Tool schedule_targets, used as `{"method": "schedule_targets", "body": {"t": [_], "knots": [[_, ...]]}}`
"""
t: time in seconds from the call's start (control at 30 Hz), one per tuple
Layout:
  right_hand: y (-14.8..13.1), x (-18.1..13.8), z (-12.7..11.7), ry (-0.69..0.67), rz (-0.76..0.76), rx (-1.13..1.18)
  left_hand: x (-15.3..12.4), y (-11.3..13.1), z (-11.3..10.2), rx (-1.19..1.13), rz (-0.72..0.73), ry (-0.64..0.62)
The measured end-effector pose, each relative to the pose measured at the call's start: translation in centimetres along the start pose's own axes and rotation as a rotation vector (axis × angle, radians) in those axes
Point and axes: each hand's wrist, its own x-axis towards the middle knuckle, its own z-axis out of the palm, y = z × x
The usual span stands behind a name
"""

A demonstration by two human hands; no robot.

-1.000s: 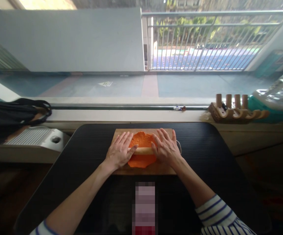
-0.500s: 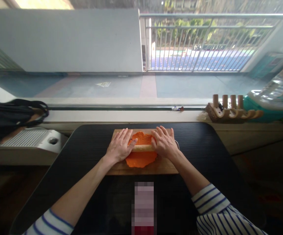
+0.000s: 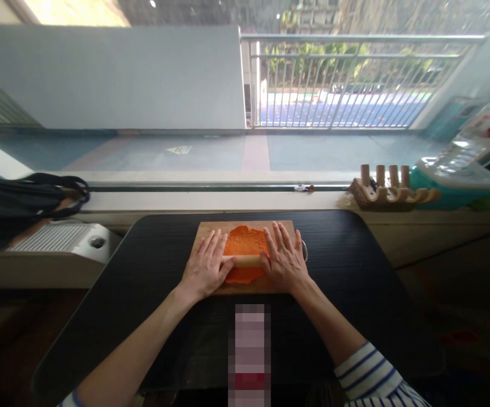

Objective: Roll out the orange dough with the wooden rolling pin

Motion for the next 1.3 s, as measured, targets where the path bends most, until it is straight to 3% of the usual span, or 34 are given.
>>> {"method": "schedule_targets", "body": {"t": [0.3,1.3], "knots": [[-0.2,-1.1,-0.1,0.029,-0.026,0.01,-0.9,0.2,0.1,0.001,0.019,0.035],[1.6,5.5,0.3,-0.175,0.12,0.071,5.7,-1.9,1.0,-0.066,-0.086,-0.049]]}}
